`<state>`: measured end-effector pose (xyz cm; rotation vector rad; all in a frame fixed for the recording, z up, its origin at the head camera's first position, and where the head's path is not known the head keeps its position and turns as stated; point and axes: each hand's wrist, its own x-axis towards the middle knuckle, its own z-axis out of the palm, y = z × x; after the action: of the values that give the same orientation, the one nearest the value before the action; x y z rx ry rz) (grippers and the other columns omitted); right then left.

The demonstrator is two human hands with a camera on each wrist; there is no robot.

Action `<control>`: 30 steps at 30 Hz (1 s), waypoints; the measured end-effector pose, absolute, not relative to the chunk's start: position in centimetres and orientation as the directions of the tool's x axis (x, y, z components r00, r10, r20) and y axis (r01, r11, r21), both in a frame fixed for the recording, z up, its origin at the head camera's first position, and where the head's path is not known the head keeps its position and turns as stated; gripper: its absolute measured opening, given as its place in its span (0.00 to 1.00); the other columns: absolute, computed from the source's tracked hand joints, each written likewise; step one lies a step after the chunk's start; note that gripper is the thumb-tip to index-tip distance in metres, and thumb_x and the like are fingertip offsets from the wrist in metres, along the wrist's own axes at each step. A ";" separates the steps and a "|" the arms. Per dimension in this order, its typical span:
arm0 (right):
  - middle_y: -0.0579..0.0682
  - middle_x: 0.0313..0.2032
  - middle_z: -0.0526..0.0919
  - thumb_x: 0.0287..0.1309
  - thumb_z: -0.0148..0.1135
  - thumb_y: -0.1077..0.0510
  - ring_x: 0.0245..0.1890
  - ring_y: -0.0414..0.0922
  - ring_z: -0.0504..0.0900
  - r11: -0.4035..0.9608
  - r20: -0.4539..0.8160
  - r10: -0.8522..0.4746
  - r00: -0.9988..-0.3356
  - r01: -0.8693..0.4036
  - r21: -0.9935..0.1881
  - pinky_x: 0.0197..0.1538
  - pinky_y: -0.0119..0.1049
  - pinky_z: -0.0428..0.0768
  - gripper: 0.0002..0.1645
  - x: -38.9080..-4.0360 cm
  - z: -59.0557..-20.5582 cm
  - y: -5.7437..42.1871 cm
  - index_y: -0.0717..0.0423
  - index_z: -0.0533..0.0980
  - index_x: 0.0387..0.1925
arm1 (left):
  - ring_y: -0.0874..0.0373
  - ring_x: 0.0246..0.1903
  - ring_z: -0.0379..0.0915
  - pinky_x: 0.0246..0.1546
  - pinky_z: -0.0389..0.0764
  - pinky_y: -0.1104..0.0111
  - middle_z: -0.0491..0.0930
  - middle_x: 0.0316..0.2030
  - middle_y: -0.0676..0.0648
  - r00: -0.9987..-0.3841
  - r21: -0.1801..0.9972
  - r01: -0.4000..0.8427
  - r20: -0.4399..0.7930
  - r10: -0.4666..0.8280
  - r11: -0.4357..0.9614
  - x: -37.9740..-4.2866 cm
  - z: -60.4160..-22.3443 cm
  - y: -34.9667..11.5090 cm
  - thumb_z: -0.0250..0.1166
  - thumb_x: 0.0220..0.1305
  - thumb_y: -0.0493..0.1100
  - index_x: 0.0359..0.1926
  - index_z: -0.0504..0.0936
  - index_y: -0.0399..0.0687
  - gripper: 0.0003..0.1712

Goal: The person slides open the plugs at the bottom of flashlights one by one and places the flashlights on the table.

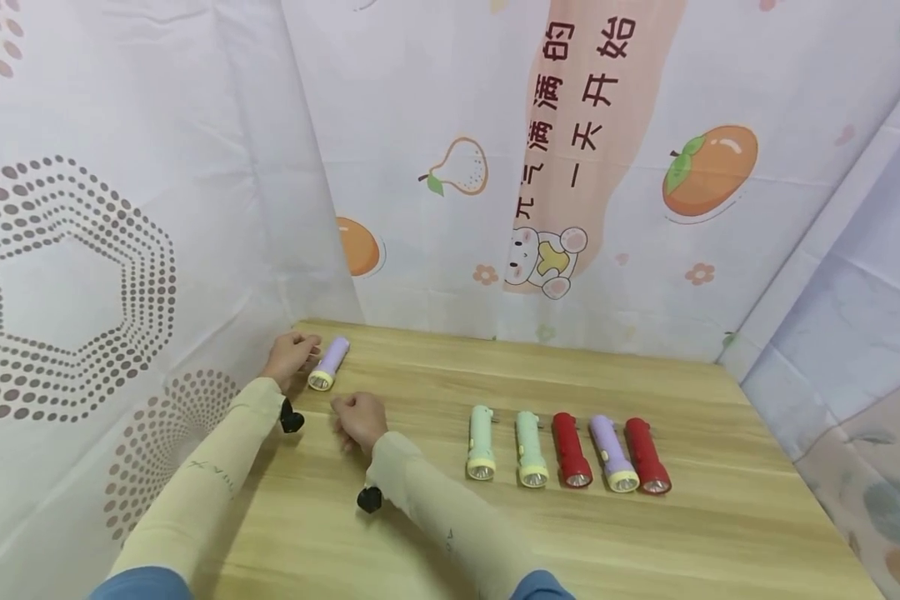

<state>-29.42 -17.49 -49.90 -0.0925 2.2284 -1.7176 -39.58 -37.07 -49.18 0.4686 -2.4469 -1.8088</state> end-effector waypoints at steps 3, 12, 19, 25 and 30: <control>0.54 0.25 0.85 0.72 0.62 0.46 0.09 0.39 0.69 0.290 -0.211 -0.218 -0.953 0.143 -0.946 0.12 0.31 0.70 0.19 -29.9 -50.2 -18.0 0.59 0.78 0.35 | 0.58 0.35 0.79 0.32 0.80 0.70 0.81 0.45 0.40 -0.949 0.947 -0.214 -0.144 -0.280 0.238 -39.7 -49.7 -36.7 0.60 0.74 0.50 0.52 0.78 0.38 0.19; 0.52 0.14 0.80 0.69 0.62 0.38 0.05 0.40 0.67 0.375 -0.241 -0.130 -0.962 0.177 -0.910 0.09 0.32 0.67 0.32 -31.2 -50.4 -20.0 0.62 0.81 0.23 | 0.55 0.38 0.77 0.32 0.79 0.71 0.81 0.49 0.36 -0.954 0.926 -0.215 -0.131 -0.269 0.311 -40.2 -50.8 -36.8 0.60 0.74 0.49 0.56 0.77 0.35 0.22; 0.51 0.08 0.76 0.66 0.60 0.30 0.04 0.41 0.68 0.441 -0.270 -0.094 -0.958 0.203 -0.874 0.07 0.32 0.66 0.44 -32.9 -50.1 -20.9 0.65 0.83 0.17 | 0.48 0.45 0.75 0.37 0.78 0.65 0.77 0.53 0.35 -0.965 0.896 -0.227 -0.153 -0.213 0.383 -40.6 -50.8 -36.3 0.62 0.72 0.55 0.58 0.76 0.37 0.27; 0.50 0.09 0.76 0.62 0.59 0.24 0.05 0.40 0.69 0.360 -0.354 -0.087 -0.931 0.302 -0.883 0.09 0.33 0.70 0.44 -33.9 -49.9 -21.1 0.63 0.82 0.23 | 0.47 0.48 0.75 0.39 0.79 0.64 0.76 0.56 0.35 -0.967 0.892 -0.238 -0.182 -0.178 0.384 -40.9 -51.3 -37.0 0.66 0.70 0.57 0.58 0.78 0.38 0.29; 0.53 0.13 0.79 0.63 0.64 0.29 0.07 0.42 0.69 0.274 -0.369 -0.118 -0.922 0.327 -0.904 0.11 0.36 0.74 0.34 -34.2 -49.7 -21.1 0.58 0.78 0.41 | 0.45 0.49 0.76 0.42 0.80 0.62 0.77 0.57 0.33 -0.973 0.886 -0.220 -0.170 -0.155 0.409 -41.0 -51.3 -37.6 0.68 0.68 0.58 0.60 0.78 0.36 0.33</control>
<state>-34.22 -21.10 -49.69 0.1897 2.1861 -1.6862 -41.03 -37.59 -51.27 0.3583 -2.6875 -1.7043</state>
